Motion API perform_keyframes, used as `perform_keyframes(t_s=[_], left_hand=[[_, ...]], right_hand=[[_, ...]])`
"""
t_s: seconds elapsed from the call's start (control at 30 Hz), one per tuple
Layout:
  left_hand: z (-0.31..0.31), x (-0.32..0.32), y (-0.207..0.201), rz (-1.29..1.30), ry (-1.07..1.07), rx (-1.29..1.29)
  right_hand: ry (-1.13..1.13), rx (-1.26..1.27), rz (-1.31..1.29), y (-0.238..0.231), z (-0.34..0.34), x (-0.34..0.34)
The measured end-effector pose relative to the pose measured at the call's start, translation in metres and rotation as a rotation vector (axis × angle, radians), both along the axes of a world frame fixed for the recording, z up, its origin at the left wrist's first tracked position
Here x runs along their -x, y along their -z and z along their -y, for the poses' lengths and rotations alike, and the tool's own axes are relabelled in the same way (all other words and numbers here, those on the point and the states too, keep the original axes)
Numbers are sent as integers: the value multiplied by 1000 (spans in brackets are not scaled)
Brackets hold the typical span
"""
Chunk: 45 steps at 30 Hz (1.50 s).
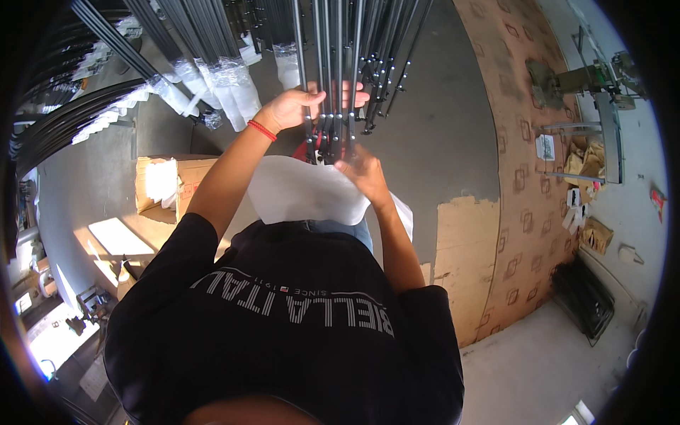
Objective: The person wraps protective foam sheets around the ends of black metal rods and secures them with adhesive tape.
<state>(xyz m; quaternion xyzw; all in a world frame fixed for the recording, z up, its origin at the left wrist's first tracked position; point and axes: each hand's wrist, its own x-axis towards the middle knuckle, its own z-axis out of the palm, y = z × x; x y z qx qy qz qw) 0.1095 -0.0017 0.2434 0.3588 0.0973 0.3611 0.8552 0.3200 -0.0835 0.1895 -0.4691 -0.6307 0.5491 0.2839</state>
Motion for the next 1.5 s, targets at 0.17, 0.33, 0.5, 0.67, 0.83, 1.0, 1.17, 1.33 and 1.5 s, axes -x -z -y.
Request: perform_keyframes(t_s=[0.17, 0.33, 0.5, 0.67, 0.83, 1.0, 1.17, 1.33, 1.5], left_hand=[[41, 4, -63, -322, -327, 289], [38, 1, -64, -775, -371, 35], [21, 7, 50, -692, -370, 10], [31, 11, 39, -721, -472, 19], [41, 14, 4, -790, -471, 19], [56, 39, -30, -880, -341, 2], [49, 41, -10, -608, -325, -79], [20, 18, 7, -768, -228, -12], [15, -3, -1, -322, -184, -183]], right_hand=[[-59, 186, -265, -29, -43, 29], [-88, 344, -458, -5, -79, 35], [-326, 632, -435, 4, -88, 56], [-399, 703, -429, 53, -110, 62], [-235, 629, -347, 20, -105, 63], [-223, 698, -154, 20, -110, 61], [-470, 643, -308, -6, -111, 53], [-555, 369, -273, -48, -91, 41], [-406, 118, -53, -48, -79, 36]])
